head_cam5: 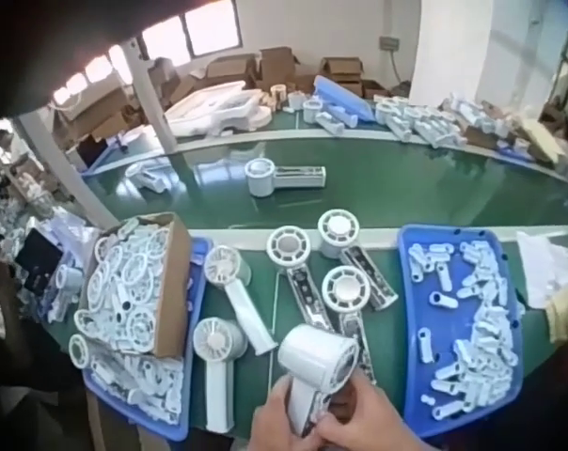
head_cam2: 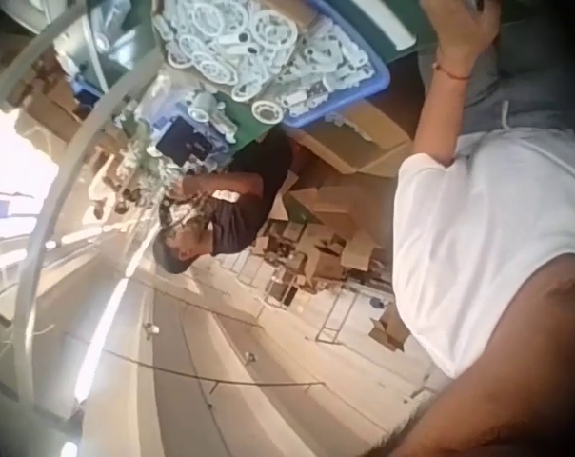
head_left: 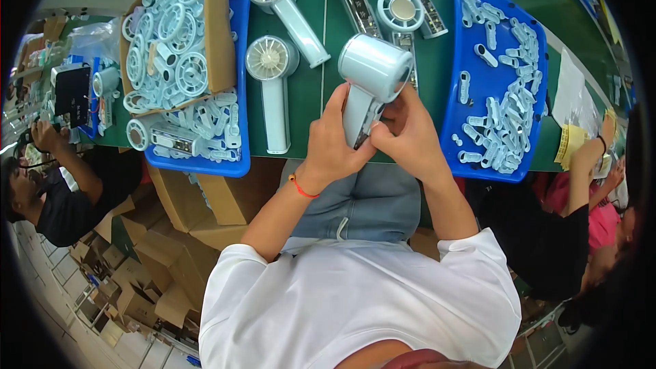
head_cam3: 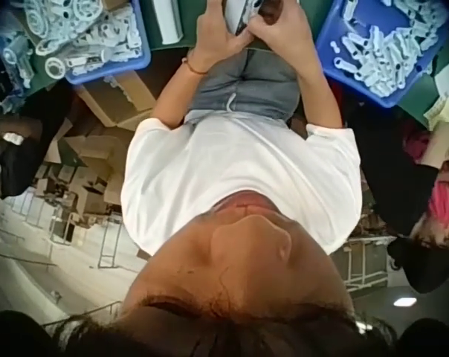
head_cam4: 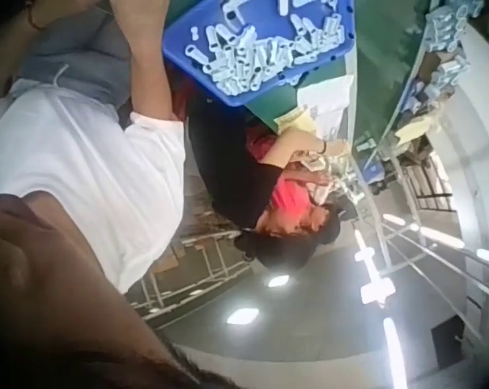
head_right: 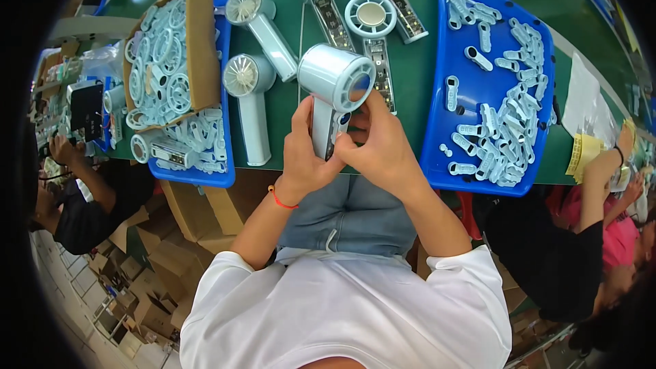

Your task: Assembling small hand-held fans on a production line.

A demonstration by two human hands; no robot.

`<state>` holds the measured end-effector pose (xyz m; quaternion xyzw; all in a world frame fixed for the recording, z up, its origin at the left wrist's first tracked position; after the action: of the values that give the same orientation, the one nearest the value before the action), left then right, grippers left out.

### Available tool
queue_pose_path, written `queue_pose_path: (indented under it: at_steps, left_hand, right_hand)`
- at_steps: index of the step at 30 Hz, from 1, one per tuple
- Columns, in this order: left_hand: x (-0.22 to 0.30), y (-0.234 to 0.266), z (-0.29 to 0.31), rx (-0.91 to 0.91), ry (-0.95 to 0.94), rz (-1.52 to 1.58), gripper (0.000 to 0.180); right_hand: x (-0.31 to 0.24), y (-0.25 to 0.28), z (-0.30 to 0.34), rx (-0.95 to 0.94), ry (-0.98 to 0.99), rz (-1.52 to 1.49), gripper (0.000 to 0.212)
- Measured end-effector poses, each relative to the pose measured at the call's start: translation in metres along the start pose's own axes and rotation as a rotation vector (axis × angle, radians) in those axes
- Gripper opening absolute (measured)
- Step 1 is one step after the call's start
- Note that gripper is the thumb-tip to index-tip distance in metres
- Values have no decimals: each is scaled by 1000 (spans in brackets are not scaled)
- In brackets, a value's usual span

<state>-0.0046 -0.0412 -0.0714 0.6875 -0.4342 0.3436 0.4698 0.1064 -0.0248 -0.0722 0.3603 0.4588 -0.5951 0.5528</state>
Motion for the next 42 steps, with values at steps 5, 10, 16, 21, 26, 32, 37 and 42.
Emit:
queue_pose_path:
  at_steps: [5, 10, 16, 21, 26, 32, 37, 42]
  left_hand:
    - [6, 5, 0, 63, -47, -56, 77]
    - [-8, -1, 3, 62, 106, 117, 85]
    - [-3, -2, 17, -15, 305, 535, 68]
    - [9, 10, 14, 23, 372, 703, 56]
    - [33, 19, 18, -32, 251, 578, 33]
    - [39, 30, 12, 45, 279, 584, 45]
    - [30, 31, 15, 144, 211, 685, 52]
    - [40, 29, 26, -137, 408, 737, 56]
  right_hand:
    - [-7, 4, -2, 24, 68, 179, 56]
    - [-28, -11, 4, 30, 201, 331, 44]
    - [-46, -11, 22, 48, 417, 423, 44]
    - [-74, -28, 51, 128, 601, 586, 42]
    - [-83, -41, 71, 372, 737, 657, 41]
    - [-95, -39, 67, 338, 704, 605, 39]
    - [-82, -51, 80, 225, 808, 591, 21]
    - [-92, -48, 87, 160, 652, 450, 14]
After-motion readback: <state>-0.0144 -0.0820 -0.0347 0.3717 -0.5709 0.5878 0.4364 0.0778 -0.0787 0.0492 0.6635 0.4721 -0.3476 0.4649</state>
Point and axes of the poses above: each hand's wrist, its own z-axis away from the middle knuckle, its own y-axis out of the back of the hand, x = y × z, the point moved 8 cm from there along -z, towards the middle knuckle, and after that the axes turned 11 degrees about x, right-handed, at the moved point
